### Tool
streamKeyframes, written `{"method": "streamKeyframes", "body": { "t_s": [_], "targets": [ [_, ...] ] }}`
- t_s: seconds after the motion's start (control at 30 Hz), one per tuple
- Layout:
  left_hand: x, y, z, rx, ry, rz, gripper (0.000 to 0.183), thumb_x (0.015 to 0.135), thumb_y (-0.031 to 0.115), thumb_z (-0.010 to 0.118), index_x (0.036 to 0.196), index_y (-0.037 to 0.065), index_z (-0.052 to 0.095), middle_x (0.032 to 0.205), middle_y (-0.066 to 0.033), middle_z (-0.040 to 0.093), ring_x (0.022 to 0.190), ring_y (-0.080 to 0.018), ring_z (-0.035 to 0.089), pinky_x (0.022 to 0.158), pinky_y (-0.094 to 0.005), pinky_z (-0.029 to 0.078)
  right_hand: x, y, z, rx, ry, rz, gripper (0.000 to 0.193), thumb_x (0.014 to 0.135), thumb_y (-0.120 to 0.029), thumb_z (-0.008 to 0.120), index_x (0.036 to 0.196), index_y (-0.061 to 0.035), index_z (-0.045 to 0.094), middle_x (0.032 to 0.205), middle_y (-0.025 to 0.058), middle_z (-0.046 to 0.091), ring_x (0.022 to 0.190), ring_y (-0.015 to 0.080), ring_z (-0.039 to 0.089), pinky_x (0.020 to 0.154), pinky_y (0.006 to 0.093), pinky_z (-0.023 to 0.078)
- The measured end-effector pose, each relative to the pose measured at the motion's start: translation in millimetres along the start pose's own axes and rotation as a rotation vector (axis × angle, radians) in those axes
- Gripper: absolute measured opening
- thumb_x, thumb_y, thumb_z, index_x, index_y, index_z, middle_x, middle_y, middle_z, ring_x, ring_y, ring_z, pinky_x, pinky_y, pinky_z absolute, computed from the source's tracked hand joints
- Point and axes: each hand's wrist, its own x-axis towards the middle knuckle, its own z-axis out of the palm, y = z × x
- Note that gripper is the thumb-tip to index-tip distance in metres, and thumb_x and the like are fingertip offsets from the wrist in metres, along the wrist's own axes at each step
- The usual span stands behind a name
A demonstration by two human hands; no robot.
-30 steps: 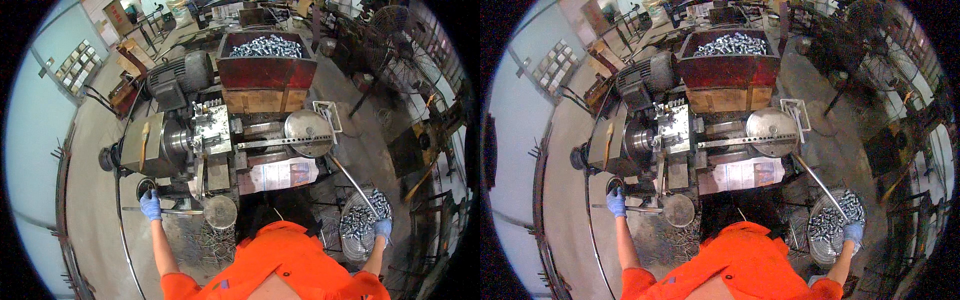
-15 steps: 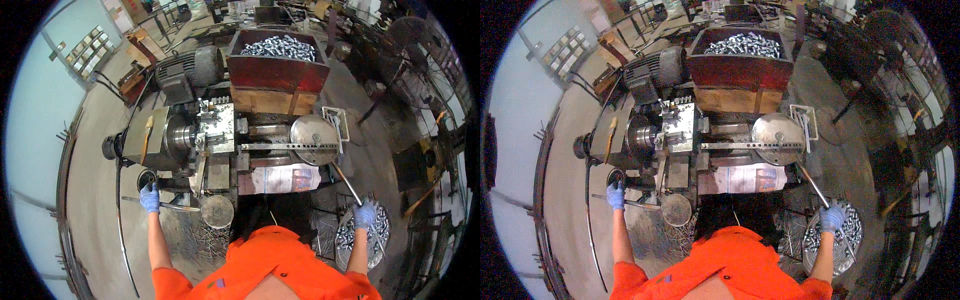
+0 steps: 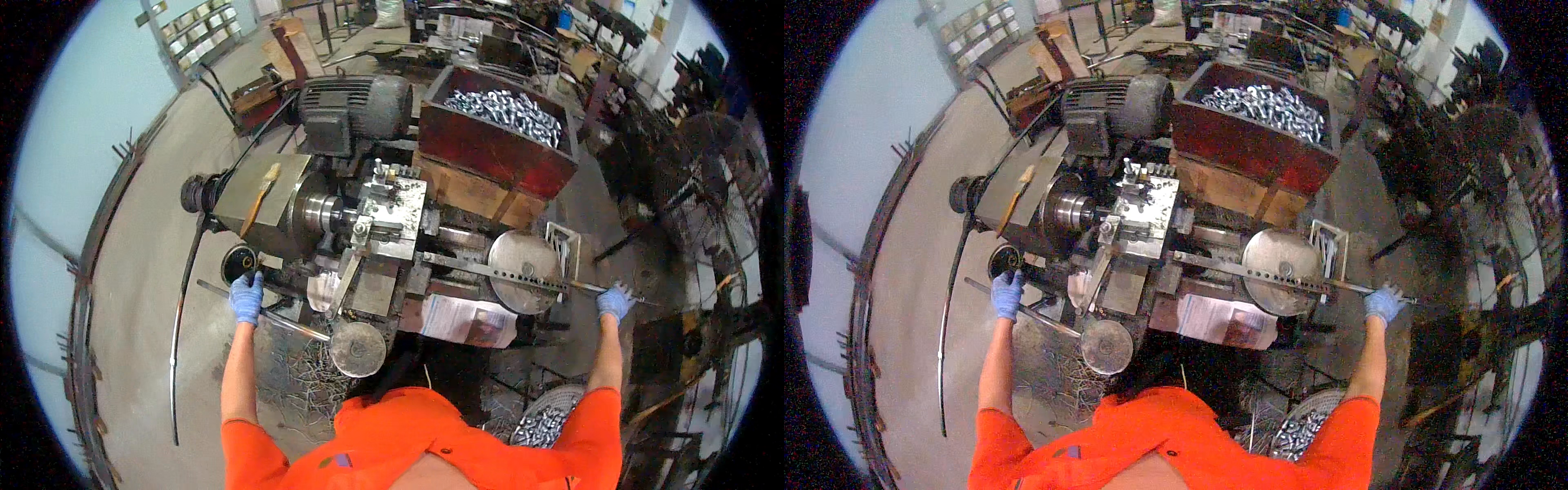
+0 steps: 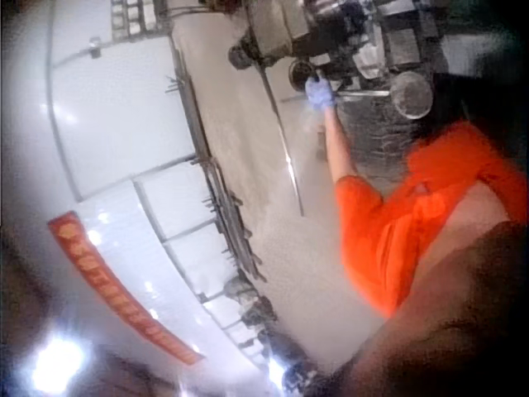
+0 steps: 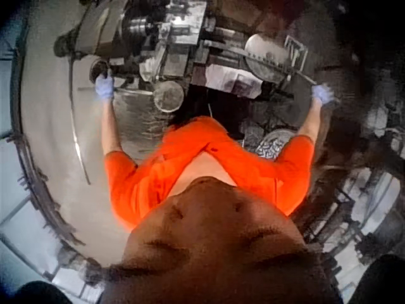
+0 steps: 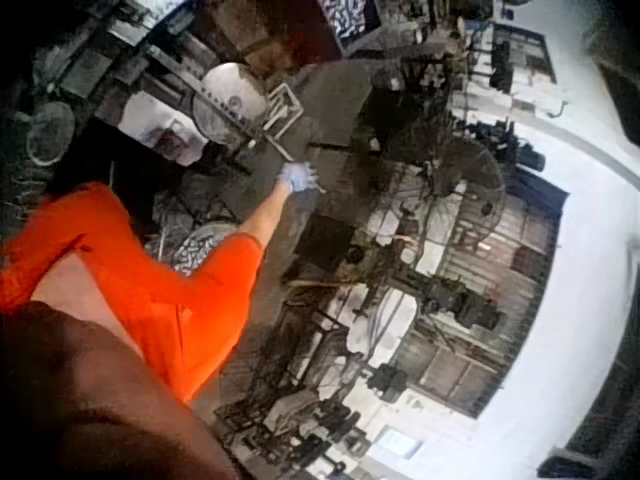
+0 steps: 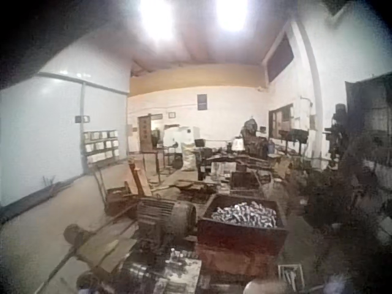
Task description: The person uses a lathe to machine metal components, using levers to control the machine and handling finished parts by hand.
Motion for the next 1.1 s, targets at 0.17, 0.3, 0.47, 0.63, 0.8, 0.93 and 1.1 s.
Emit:
{"method": "streamKeyframes", "body": {
  "t_s": [0.17, 0.3, 0.47, 0.63, 0.8, 0.93, 1.1],
  "targets": [
    [-7.6, -42.4, -26.5, -0.711, 0.411, -0.027, 0.029, 0.087, 0.022, 0.058, 0.090, -0.006, 0.064, 0.069, -0.0074, 0.062, 0.051, -0.0133, 0.055, 0.050, -0.0277, 0.045, -37.5, -18.2, 34.2, 0.078, 0.346, -0.220, 0.074, 0.078, -0.047, 0.053, 0.134, -0.0024, 0.037, 0.140, 0.0168, 0.035, 0.131, 0.0314, 0.029, 0.108, 0.0442, 0.018],
    [-24.4, -145.9, -24.5, -0.523, 0.408, -0.273, 0.026, 0.085, 0.024, 0.060, 0.092, -0.001, 0.065, 0.076, -0.0116, 0.066, 0.064, -0.0196, 0.062, 0.060, -0.0311, 0.049, -103.6, -7.4, 78.9, 0.291, 0.180, -0.261, 0.077, 0.077, -0.056, 0.052, 0.129, -0.0006, 0.043, 0.134, 0.0200, 0.041, 0.126, 0.0344, 0.035, 0.107, 0.0454, 0.022],
    [-23.1, -154.5, 42.1, 0.676, -0.231, 0.201, 0.026, 0.081, 0.030, 0.052, 0.089, 0.009, 0.066, 0.084, -0.0126, 0.067, 0.083, -0.0259, 0.065, 0.067, -0.0350, 0.049, -160.1, 9.0, 109.0, 0.467, 0.048, -0.234, 0.057, 0.072, -0.051, 0.061, 0.100, -0.0014, 0.064, 0.111, 0.0189, 0.058, 0.105, 0.0336, 0.054, 0.097, 0.0426, 0.036],
    [-27.2, -118.7, 51.9, 0.860, -0.418, 0.200, 0.030, 0.081, 0.035, 0.047, 0.087, 0.013, 0.066, 0.093, -0.0089, 0.066, 0.087, -0.0264, 0.062, 0.069, -0.0374, 0.048, -168.5, 4.2, 104.4, 0.661, 0.023, -0.292, 0.045, 0.070, -0.046, 0.067, 0.087, -0.0036, 0.068, 0.091, 0.0168, 0.066, 0.088, 0.0312, 0.061, 0.082, 0.0375, 0.047],
    [-78.3, -140.8, 126.5, 0.357, -0.021, -0.168, 0.035, 0.080, 0.039, 0.053, 0.097, 0.010, 0.063, 0.098, -0.0116, 0.064, 0.089, -0.0286, 0.061, 0.076, -0.0380, 0.048, -198.4, -27.1, 30.8, 0.690, 0.150, -0.341, 0.029, 0.071, -0.028, 0.072, 0.076, 0.0004, 0.068, 0.074, 0.0144, 0.067, 0.069, 0.0239, 0.065, 0.069, 0.0318, 0.050],
    [-43.5, -139.5, 80.7, 0.866, -0.500, 0.106, 0.029, 0.078, 0.036, 0.054, 0.095, 0.017, 0.068, 0.095, -0.0098, 0.066, 0.089, -0.0264, 0.064, 0.072, -0.0386, 0.049, -178.6, -45.9, -1.5, 0.901, 0.211, -0.475, 0.026, 0.074, -0.026, 0.071, 0.073, 0.0000, 0.067, 0.067, 0.0133, 0.065, 0.058, 0.0217, 0.062, 0.060, 0.0305, 0.049],
    [-36.6, -115.1, 60.0, 0.795, -0.515, 0.107, 0.029, 0.075, 0.038, 0.057, 0.094, 0.018, 0.067, 0.091, -0.0123, 0.066, 0.087, -0.0293, 0.063, 0.072, -0.0397, 0.050, -167.5, -125.3, -96.0, 1.055, -0.122, -0.738, 0.030, 0.080, -0.024, 0.066, 0.064, 0.0010, 0.061, 0.053, 0.0060, 0.053, 0.052, 0.0076, 0.046, 0.049, 0.0295, 0.039]
  ]
}}
